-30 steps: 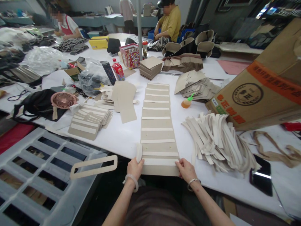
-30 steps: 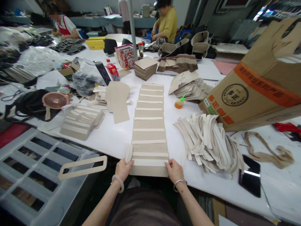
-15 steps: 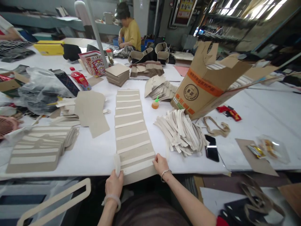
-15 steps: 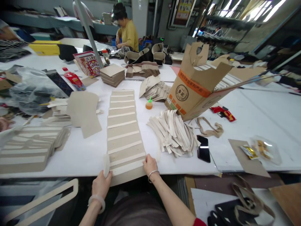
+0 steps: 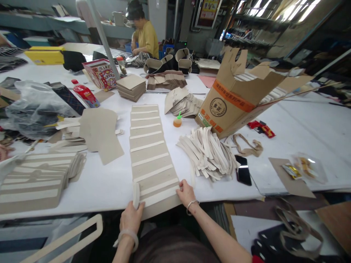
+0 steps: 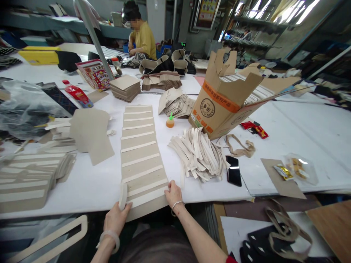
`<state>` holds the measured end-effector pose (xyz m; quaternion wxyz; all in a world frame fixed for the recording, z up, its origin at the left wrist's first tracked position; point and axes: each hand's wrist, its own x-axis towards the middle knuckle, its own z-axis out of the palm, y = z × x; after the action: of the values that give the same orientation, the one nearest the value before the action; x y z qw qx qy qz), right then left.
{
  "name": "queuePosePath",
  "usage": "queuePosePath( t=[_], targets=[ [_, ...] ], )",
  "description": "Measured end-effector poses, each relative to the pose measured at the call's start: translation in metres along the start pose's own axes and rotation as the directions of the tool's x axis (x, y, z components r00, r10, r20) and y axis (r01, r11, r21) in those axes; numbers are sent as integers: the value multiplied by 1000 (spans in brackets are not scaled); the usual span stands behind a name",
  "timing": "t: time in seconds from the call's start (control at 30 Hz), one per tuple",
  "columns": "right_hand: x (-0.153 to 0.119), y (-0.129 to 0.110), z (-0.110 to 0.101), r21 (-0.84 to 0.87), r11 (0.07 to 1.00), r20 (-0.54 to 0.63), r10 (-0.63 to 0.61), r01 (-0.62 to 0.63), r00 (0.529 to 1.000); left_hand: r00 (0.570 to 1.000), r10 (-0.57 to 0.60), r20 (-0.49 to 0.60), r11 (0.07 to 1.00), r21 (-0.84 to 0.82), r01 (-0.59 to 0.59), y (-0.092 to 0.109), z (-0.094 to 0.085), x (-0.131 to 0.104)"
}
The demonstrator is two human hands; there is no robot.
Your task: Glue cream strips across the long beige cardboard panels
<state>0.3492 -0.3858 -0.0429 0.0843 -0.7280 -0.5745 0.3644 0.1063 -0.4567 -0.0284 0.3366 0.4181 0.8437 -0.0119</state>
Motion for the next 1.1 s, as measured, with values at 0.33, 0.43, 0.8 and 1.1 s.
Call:
queuePosePath(
  t=[0.33, 0.43, 0.8, 1.1],
  targets=[
    [5, -2, 0, -13, 997, -15, 81, -81, 997, 1000, -26, 13, 999, 37, 25, 5, -3, 1],
    [10, -2, -1, -31, 994, -4, 105, -105, 994, 999, -31, 27, 999, 40, 29, 5, -4, 2],
    [15, -4, -8, -61, 991, 78, 124, -119, 989, 998, -49, 41, 997, 63, 46, 5, -5, 4],
    [15, -5, -10, -132, 988, 96, 97, -84, 991, 999, -32, 40, 997, 73, 29, 12, -9, 2]
  ],
)
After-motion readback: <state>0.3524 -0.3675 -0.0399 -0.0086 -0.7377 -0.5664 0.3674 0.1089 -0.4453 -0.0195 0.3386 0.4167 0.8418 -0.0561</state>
